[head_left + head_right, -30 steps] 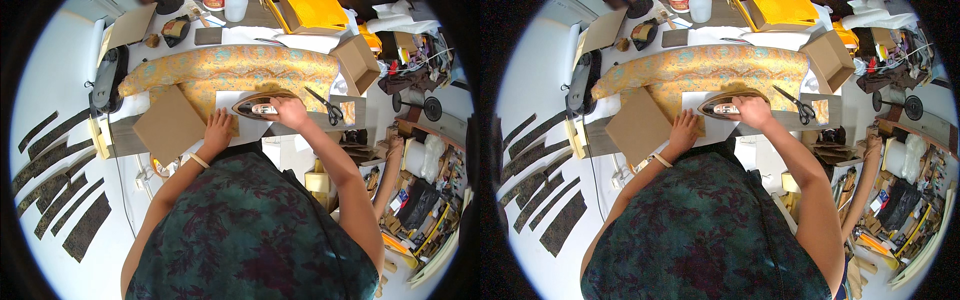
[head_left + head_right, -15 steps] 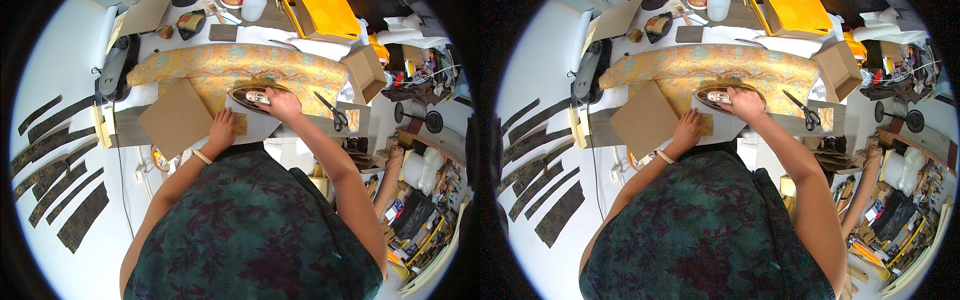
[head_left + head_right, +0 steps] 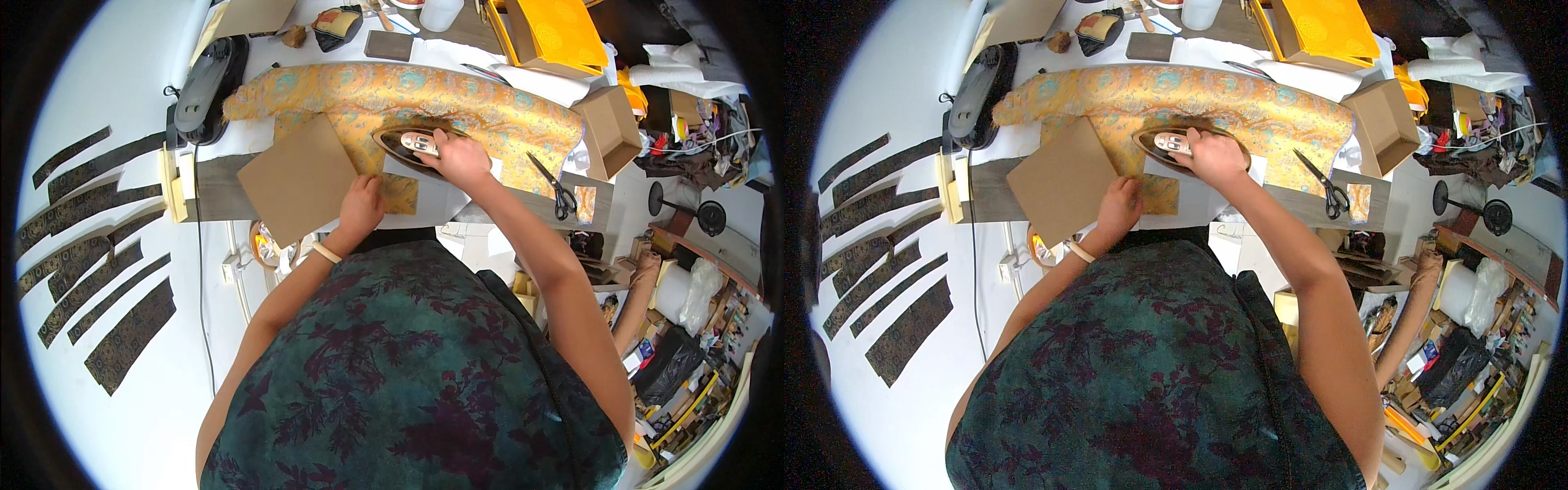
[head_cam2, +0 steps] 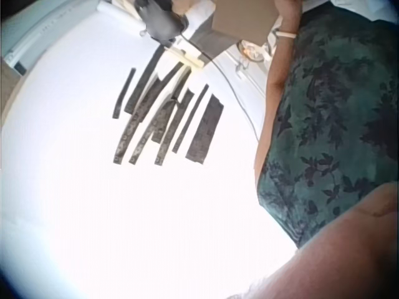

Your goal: The person cuts a piece of patterned yellow fabric with scissors, then irons it on a worktable. They place a cardboard template on the fabric, trim the edges, and iron the fabric again. The person repeats cutting and ironing steps while handling the fabric and cardboard pieces.

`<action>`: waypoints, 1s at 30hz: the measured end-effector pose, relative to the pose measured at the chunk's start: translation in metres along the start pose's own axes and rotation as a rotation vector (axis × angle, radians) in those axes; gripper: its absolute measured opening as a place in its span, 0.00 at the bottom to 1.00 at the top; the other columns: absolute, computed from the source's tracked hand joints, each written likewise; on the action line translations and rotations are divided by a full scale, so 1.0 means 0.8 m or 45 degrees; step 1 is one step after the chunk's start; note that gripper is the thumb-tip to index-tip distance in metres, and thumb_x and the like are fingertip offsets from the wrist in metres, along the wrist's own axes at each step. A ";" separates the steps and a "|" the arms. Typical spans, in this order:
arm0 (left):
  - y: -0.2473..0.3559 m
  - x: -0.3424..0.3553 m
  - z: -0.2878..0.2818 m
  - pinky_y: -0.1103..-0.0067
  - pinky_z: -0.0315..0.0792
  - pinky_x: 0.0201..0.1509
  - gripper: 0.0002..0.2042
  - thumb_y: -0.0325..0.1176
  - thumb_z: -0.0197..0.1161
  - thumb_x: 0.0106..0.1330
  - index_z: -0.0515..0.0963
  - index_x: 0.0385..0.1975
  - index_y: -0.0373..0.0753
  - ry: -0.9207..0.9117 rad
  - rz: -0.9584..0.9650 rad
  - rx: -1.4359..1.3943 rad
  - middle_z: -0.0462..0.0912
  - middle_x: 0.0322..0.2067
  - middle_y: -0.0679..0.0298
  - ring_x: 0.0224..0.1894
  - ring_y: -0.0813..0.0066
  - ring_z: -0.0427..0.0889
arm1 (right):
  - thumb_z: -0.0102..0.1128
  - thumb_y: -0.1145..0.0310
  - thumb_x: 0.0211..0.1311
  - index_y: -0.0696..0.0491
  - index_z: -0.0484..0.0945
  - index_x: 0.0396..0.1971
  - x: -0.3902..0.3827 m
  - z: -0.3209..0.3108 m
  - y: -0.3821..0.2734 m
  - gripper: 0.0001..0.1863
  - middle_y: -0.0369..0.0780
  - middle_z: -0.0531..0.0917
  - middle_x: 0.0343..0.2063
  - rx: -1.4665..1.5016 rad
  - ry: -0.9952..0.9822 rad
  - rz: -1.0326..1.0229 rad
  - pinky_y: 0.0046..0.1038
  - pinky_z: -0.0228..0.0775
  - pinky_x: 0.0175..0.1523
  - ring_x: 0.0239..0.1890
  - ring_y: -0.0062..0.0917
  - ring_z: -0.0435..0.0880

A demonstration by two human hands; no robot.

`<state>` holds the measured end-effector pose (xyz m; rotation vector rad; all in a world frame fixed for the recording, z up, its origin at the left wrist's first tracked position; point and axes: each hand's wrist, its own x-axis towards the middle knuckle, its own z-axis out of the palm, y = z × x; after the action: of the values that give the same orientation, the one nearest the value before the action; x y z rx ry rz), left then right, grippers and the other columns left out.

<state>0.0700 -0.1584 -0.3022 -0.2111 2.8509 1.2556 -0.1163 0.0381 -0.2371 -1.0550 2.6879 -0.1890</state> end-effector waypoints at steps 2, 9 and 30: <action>-0.003 -0.003 0.001 0.58 0.76 0.60 0.16 0.20 0.64 0.58 0.80 0.48 0.32 0.053 -0.007 -0.020 0.80 0.52 0.47 0.55 0.42 0.78 | 0.64 0.40 0.67 0.55 0.79 0.42 0.001 -0.008 -0.006 0.29 0.47 0.89 0.29 0.006 -0.083 0.033 0.42 0.84 0.35 0.30 0.41 0.90; -0.010 0.000 -0.003 0.58 0.74 0.60 0.17 0.20 0.63 0.56 0.79 0.47 0.33 0.251 0.015 0.070 0.81 0.50 0.49 0.54 0.45 0.78 | 0.67 0.40 0.64 0.55 0.80 0.42 -0.034 0.015 -0.039 0.29 0.47 0.88 0.27 0.014 0.001 -0.043 0.40 0.83 0.33 0.27 0.39 0.90; -0.003 0.008 -0.004 0.59 0.74 0.59 0.13 0.20 0.62 0.60 0.79 0.45 0.34 0.271 0.021 -0.002 0.81 0.48 0.51 0.53 0.45 0.78 | 0.63 0.35 0.65 0.53 0.80 0.45 -0.024 -0.002 -0.027 0.32 0.46 0.88 0.26 -0.052 -0.122 -0.104 0.40 0.83 0.35 0.29 0.39 0.90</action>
<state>0.0638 -0.1633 -0.3026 -0.3422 3.0342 1.3127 -0.0890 0.0357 -0.2280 -1.1563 2.5758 -0.0959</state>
